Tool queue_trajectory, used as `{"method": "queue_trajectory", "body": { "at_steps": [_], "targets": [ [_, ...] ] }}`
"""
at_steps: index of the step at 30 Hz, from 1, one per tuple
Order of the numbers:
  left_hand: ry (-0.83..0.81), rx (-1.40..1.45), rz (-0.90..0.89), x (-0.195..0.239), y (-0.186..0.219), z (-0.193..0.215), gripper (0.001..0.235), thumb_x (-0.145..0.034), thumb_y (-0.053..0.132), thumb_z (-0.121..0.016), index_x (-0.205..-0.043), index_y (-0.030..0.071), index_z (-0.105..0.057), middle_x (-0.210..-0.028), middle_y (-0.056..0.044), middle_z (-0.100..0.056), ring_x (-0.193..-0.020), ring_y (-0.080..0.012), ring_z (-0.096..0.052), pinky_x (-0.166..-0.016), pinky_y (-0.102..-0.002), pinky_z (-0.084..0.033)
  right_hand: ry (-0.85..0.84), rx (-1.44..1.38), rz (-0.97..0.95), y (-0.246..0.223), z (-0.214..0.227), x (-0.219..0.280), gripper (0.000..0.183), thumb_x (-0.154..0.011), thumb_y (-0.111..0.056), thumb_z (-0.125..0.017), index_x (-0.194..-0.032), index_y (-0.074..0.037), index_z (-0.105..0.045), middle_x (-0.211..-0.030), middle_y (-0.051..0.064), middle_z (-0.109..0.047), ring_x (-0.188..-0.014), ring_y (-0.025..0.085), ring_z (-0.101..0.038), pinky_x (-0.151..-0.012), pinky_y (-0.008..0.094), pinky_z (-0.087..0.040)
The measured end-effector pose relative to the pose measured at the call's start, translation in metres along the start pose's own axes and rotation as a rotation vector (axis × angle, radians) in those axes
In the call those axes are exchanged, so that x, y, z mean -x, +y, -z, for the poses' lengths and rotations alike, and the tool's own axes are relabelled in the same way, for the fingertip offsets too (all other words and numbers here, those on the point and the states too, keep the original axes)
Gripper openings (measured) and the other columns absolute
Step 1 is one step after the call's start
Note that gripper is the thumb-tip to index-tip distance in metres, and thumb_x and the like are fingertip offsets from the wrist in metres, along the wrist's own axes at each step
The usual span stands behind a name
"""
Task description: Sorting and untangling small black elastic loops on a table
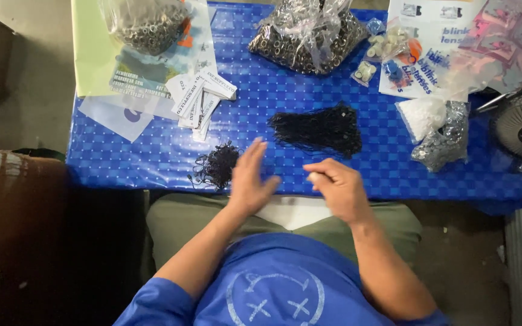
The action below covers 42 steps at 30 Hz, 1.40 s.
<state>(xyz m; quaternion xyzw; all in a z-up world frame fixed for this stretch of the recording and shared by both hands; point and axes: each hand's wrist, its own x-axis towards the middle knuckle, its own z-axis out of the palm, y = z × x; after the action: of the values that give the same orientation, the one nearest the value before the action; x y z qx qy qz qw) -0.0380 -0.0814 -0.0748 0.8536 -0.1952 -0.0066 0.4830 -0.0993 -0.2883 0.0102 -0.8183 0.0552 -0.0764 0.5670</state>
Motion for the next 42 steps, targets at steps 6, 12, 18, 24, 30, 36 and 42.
{"method": "queue_trajectory", "body": {
  "at_steps": [6,12,18,24,30,36,42],
  "targets": [
    [-0.363,0.179,0.346,-0.005,0.005,-0.056,0.016,-0.09,0.034,-0.067,-0.103,0.027,-0.075,-0.095,0.002,-0.078,-0.096,-0.0259,-0.074,-0.084,-0.04,-0.057,0.221,0.173,-0.236,0.039,0.005,-0.009,0.013,-0.087,-0.008,-0.073,-0.097,-0.016,-0.078,-0.064,0.005,-0.07,-0.061,0.014,-0.067,-0.059,0.028,-0.054],
    [-0.157,-0.561,0.028,0.007,-0.075,-0.078,0.009,-0.086,0.035,-0.072,-0.084,0.027,-0.069,-0.071,0.008,-0.066,-0.07,-0.0172,-0.07,-0.061,-0.034,-0.055,0.294,0.38,-0.235,0.167,0.043,0.013,0.012,-0.085,-0.011,-0.078,-0.097,-0.011,-0.079,-0.082,0.011,-0.069,-0.075,0.025,-0.067,-0.07,0.038,-0.054],
    [-0.197,-0.682,0.007,0.004,-0.085,-0.087,0.014,-0.092,0.027,-0.067,-0.084,0.016,-0.064,-0.082,-0.001,-0.065,-0.081,-0.0246,-0.07,-0.064,-0.037,-0.056,0.38,0.533,-0.307,0.227,0.026,0.034,0.011,-0.083,-0.017,-0.079,-0.095,-0.015,-0.077,-0.083,0.006,-0.074,-0.079,0.026,-0.071,-0.074,0.039,-0.058],
    [-0.123,-0.662,0.011,-0.018,-0.07,-0.086,0.015,-0.088,0.027,-0.075,-0.097,0.016,-0.068,-0.094,-0.002,-0.061,-0.09,-0.0245,-0.066,-0.068,-0.037,-0.058,0.425,0.621,-0.151,0.232,0.027,0.025,0.017,-0.084,-0.011,-0.079,-0.1,-0.012,-0.075,-0.086,0.005,-0.069,-0.081,0.027,-0.07,-0.075,0.04,-0.057],
    [-0.041,-0.55,0.009,0.007,-0.082,-0.08,0.043,-0.088,0.018,-0.071,-0.129,0.012,-0.062,-0.121,-0.01,-0.057,-0.11,-0.0321,-0.059,-0.088,-0.042,-0.052,0.483,0.6,-0.198,0.238,0.043,0.047,0.023,-0.089,-0.01,-0.07,-0.111,-0.01,-0.072,-0.096,0.008,-0.066,-0.09,0.032,-0.069,-0.08,0.042,-0.058],
    [-0.401,-0.697,0.072,0.012,-0.018,-0.059,0.058,-0.095,0.048,-0.061,-0.144,0.019,-0.055,-0.155,-0.014,-0.039,-0.144,-0.0345,-0.033,-0.101,-0.045,-0.039,0.27,0.833,0.05,0.208,0.029,0.04,0.037,-0.089,-0.02,-0.075,-0.125,-0.015,-0.072,-0.107,0.006,-0.058,-0.095,0.029,-0.066,-0.081,0.039,-0.058],
    [-0.532,-0.723,0.126,0.005,-0.015,-0.058,0.066,-0.098,0.058,-0.049,-0.153,0.021,-0.044,-0.162,-0.015,-0.028,-0.15,-0.0349,-0.023,-0.106,-0.046,-0.033,0.146,1.045,-0.08,0.189,0.024,0.025,0.045,-0.089,-0.035,-0.074,-0.13,-0.017,-0.069,-0.098,0.004,-0.056,-0.082,0.027,-0.065,-0.067,0.041,-0.053]
  ]
}}
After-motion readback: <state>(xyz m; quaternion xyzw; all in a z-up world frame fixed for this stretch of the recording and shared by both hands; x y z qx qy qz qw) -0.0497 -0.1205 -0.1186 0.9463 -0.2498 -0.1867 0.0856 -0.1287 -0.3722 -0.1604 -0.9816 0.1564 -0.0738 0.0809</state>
